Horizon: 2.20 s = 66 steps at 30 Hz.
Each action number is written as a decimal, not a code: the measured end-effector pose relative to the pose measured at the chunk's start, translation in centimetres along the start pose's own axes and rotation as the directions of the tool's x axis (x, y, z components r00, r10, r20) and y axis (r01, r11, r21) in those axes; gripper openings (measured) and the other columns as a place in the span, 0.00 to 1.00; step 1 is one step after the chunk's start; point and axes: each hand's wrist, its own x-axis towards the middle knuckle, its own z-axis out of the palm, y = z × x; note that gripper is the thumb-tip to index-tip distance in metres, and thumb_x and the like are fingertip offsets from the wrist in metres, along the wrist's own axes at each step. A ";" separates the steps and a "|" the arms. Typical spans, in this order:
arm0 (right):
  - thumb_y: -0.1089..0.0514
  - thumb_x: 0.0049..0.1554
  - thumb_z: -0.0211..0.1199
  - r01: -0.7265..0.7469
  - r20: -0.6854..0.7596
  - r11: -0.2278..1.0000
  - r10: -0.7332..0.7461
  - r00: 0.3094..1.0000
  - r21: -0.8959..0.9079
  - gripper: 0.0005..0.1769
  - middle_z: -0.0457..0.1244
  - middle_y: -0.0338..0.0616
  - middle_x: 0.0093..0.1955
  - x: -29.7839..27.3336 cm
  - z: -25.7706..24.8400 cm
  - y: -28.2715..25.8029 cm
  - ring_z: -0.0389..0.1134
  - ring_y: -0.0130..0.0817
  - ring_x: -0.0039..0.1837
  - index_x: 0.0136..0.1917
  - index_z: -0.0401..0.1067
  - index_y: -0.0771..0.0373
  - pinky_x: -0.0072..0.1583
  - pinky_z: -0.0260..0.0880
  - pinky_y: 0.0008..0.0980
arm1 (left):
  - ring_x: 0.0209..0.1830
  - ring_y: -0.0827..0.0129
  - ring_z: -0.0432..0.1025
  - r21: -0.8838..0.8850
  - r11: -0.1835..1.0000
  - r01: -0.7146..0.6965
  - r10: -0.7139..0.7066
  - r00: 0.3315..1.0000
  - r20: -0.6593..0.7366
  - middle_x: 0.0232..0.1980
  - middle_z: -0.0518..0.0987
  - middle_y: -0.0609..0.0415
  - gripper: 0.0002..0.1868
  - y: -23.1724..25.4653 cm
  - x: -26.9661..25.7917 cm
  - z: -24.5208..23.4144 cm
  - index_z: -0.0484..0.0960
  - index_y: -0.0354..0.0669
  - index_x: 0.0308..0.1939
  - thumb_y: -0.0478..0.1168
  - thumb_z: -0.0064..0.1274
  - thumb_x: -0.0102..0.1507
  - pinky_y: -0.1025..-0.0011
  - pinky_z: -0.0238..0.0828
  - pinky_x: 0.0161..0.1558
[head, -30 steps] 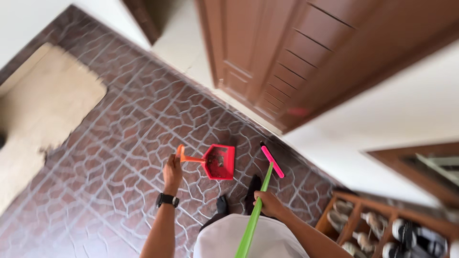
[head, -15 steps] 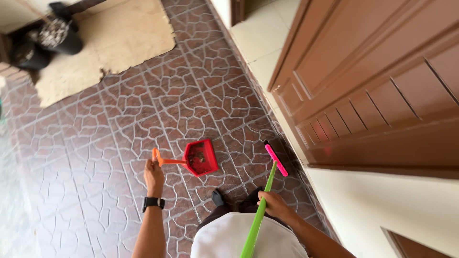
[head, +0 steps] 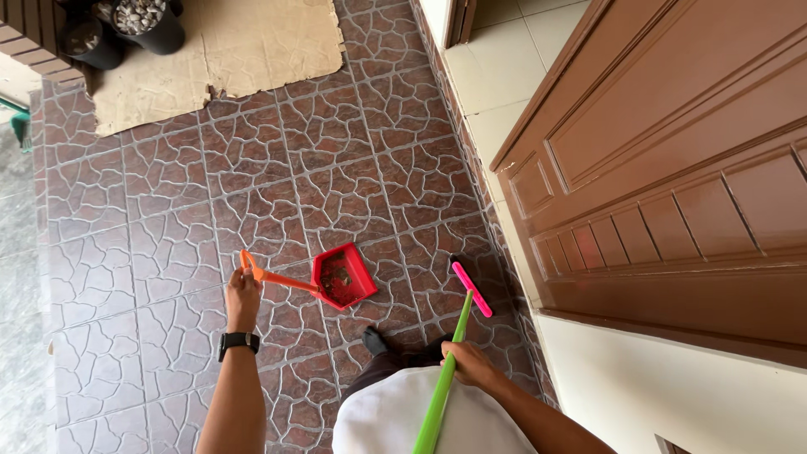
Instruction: The person sweeps debris from a tiled floor into a dustpan using a small broom and then carries the dustpan and broom across the area.
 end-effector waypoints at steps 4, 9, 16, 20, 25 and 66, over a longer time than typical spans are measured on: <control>0.56 0.56 0.67 -0.057 -0.020 0.998 0.057 0.998 -0.008 0.13 0.65 0.53 0.33 -0.4 0.1 -0.2 0.69 0.57 0.42 0.38 0.65 0.61 0.42 0.65 0.51 | 0.29 0.67 0.72 -0.022 1.000 -0.020 0.019 1.000 -0.023 0.30 0.77 0.48 0.19 -0.2 0.3 -0.2 0.77 0.33 0.58 0.45 0.42 0.75 0.66 0.67 0.33; 0.55 0.55 0.66 -0.075 -0.050 0.997 0.076 0.996 0.010 0.11 0.66 0.53 0.34 -0.6 0.1 -0.9 0.69 0.57 0.42 0.39 0.66 0.60 0.42 0.65 0.52 | 0.32 0.62 0.73 0.128 0.985 -0.115 0.127 0.988 -0.089 0.35 0.78 0.44 0.20 -0.2 1.2 -0.5 0.74 0.38 0.68 0.40 0.41 0.73 0.63 0.67 0.35; 0.53 0.55 0.67 -0.157 -0.035 0.987 0.157 0.987 -0.018 0.12 0.68 0.52 0.36 -0.4 1.2 -1.6 0.71 0.56 0.43 0.40 0.67 0.60 0.43 0.66 0.51 | 0.39 0.51 0.76 0.144 0.989 -0.042 0.047 0.998 -0.031 0.43 0.81 0.36 0.23 -0.7 2.5 -1.2 0.73 0.42 0.72 0.40 0.40 0.73 0.59 0.70 0.42; 0.54 0.54 0.67 -0.135 -0.060 0.991 0.134 0.989 -0.013 0.12 0.69 0.50 0.37 0.1 2.7 -1.6 0.72 0.54 0.43 0.40 0.67 0.60 0.43 0.67 0.50 | 0.57 0.44 0.73 0.247 0.955 -0.166 0.180 0.983 -0.033 0.60 0.77 0.31 0.28 -1.9 3.6 -1.8 0.67 0.38 0.75 0.44 0.46 0.72 0.55 0.68 0.56; 0.53 0.54 0.67 -0.177 -0.093 0.984 0.174 0.980 -0.015 0.11 0.68 0.51 0.36 0.7 2.8 -2.6 0.71 0.53 0.44 0.40 0.67 0.59 0.43 0.66 0.49 | 0.67 0.28 0.59 0.789 0.576 -0.213 0.367 0.930 -0.017 0.65 0.67 0.22 0.44 -1.0 0.9 0.2 0.59 0.32 0.72 0.50 0.58 0.60 0.38 0.59 0.59; 0.50 0.57 0.69 -0.159 -0.075 0.884 0.212 0.974 0.439 0.17 0.65 0.40 0.42 19.4 -0.3 -3.7 0.68 0.32 0.46 0.50 0.68 0.62 0.46 0.70 0.35 | 0.30 0.63 0.66 -0.407 0.849 -0.337 0.493 0.782 0.382 0.30 0.71 0.50 0.14 25.5 -21.0 2.5 0.73 0.35 0.31 0.37 0.60 0.65 0.66 0.63 0.36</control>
